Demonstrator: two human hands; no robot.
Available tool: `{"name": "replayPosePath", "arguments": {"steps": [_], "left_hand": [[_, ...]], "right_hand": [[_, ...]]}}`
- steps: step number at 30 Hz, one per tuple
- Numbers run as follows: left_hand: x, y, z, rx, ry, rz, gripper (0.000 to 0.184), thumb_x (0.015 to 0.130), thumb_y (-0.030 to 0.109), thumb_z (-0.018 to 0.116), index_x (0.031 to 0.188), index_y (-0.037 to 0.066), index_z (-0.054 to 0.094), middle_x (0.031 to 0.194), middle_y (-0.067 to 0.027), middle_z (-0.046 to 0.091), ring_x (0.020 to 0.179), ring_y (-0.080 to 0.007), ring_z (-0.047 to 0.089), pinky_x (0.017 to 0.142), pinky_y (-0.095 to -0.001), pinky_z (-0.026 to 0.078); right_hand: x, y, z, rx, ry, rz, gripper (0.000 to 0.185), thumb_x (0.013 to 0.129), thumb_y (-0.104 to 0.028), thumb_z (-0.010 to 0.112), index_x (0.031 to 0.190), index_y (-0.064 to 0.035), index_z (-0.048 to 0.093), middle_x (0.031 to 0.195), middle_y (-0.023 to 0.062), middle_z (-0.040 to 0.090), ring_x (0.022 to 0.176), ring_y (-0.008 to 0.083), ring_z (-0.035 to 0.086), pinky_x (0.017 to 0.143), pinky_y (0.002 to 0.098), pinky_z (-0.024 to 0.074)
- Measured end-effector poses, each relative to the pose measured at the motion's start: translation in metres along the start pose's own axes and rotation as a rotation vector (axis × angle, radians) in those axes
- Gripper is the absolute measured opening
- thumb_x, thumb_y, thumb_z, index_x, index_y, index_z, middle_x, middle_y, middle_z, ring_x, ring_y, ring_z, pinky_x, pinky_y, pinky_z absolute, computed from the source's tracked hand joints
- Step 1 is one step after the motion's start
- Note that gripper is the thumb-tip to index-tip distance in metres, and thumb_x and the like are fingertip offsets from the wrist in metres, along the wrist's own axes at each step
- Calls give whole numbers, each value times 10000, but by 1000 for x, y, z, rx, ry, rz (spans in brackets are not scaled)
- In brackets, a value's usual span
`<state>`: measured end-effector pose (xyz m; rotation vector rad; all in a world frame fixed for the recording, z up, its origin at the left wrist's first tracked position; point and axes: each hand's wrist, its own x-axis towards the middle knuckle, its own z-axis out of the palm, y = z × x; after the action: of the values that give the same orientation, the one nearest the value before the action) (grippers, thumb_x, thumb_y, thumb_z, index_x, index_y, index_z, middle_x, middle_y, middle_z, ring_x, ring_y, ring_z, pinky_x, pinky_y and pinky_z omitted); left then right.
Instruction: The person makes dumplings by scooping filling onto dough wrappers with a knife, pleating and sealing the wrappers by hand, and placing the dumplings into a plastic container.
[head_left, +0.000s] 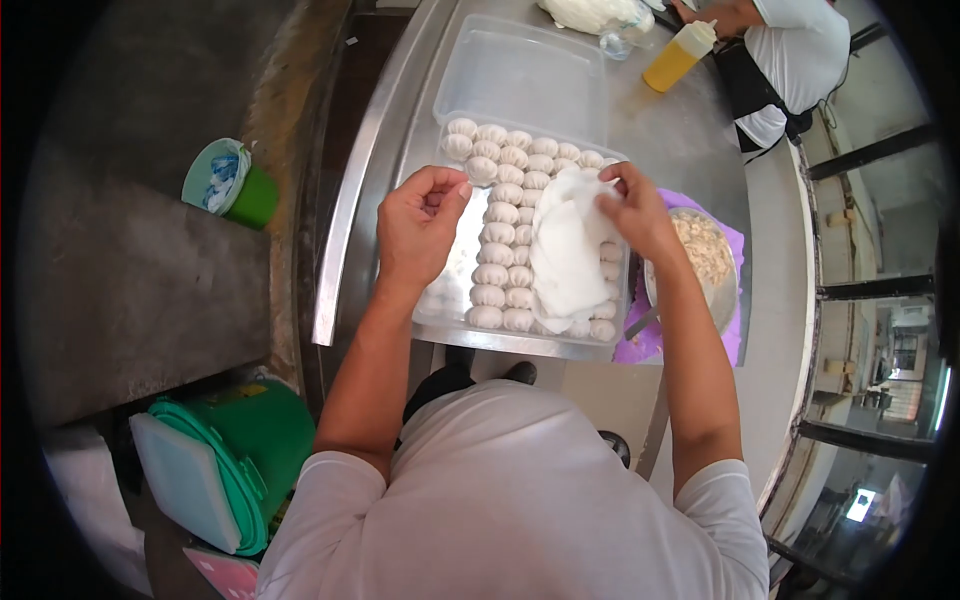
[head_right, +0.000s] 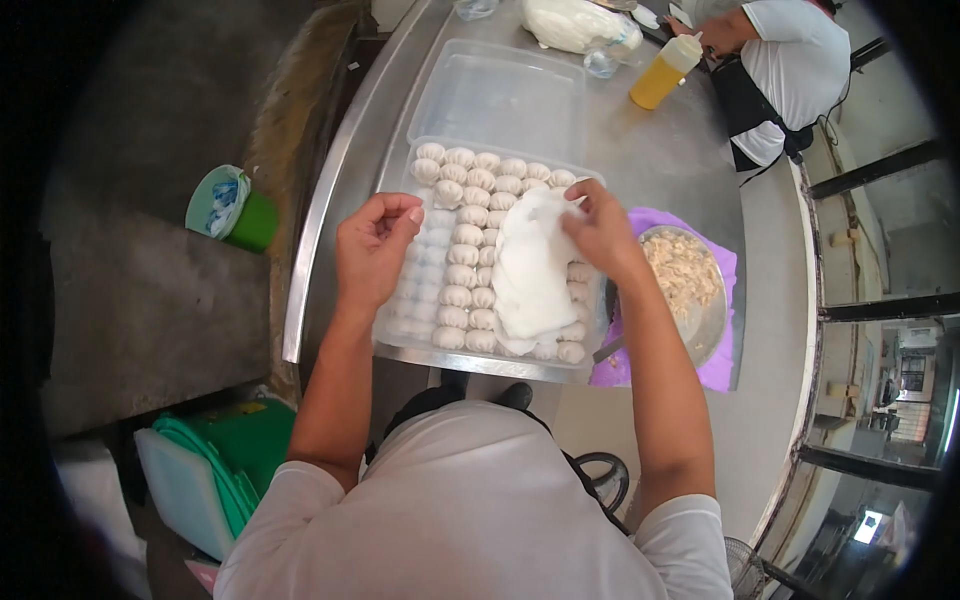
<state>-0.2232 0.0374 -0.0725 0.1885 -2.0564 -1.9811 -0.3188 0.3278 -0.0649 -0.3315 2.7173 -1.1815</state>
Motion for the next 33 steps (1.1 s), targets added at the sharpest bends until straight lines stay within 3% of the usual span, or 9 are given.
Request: {"name": "replayPosePath", "arguments": {"steps": [2,4,11,13,16,19,23,31,33], "left_hand": [[-1,0,0,-19,2,16,121,934,35,705,1043,-18,713,888,0,693,764,-48,599,708,-206,498],[0,0,3,-14,-9,18,110,932,52,707,1023,-9,715,868,-1,692,759,-49,597,695,-210,497],[-38,35,73,70,-307,138,172,917,54,719,1083,15,696,917,-22,678,805,-80,606,717,-245,514],[-62,44,113,144,-489,242,224,905,70,730,1115,13,677,986,-117,681,804,-205,668,713,-319,544],[-91,64,170,614,-913,352,395,921,173,681,1265,6,583,1136,-197,636,1098,-367,608,943,-450,496],[-114,34,219,853,-998,501,449,925,191,681,1305,-9,545,1155,-223,620,1048,-392,627,910,-458,515],[-122,27,258,1149,-1088,346,514,924,208,679,1347,-31,510,1187,-254,601,1014,-400,653,877,-475,537],[-114,62,280,1186,-1050,264,490,904,65,587,1385,-11,527,1088,-286,634,970,-435,665,875,-482,541],[-106,70,284,1134,-829,275,503,877,-4,520,1375,28,577,1038,-276,655,964,-430,672,892,-488,537]], "right_hand": [[9,22,-22,132,15,68,250,887,-60,647,1126,1,604,896,56,629,813,162,597,760,307,490],[11,30,-41,863,109,192,256,907,-52,603,1154,11,585,960,81,683,855,211,659,710,327,500],[-65,48,-99,1295,59,184,259,955,-41,542,1194,45,595,1156,155,685,1049,254,666,905,407,545],[-99,60,-105,1570,166,188,328,987,-89,571,1275,67,566,1233,181,674,1134,283,662,1001,456,540],[-156,80,-119,1591,187,178,360,1009,-133,589,1303,75,565,1264,192,667,1167,297,661,1017,458,549],[-203,106,-130,1495,261,176,361,1025,-166,590,1284,84,578,1248,199,675,1138,307,679,997,453,562],[-257,143,-149,1539,311,211,364,1023,-165,594,1287,85,580,1236,203,679,1119,302,688,998,441,559],[-321,215,-136,1670,543,312,401,1036,-221,580,1311,70,556,1305,189,650,1192,320,650,1032,484,530],[-324,209,-136,1821,502,394,416,1048,-233,550,1337,65,529,1338,189,626,1219,330,631,1042,504,519]]}}
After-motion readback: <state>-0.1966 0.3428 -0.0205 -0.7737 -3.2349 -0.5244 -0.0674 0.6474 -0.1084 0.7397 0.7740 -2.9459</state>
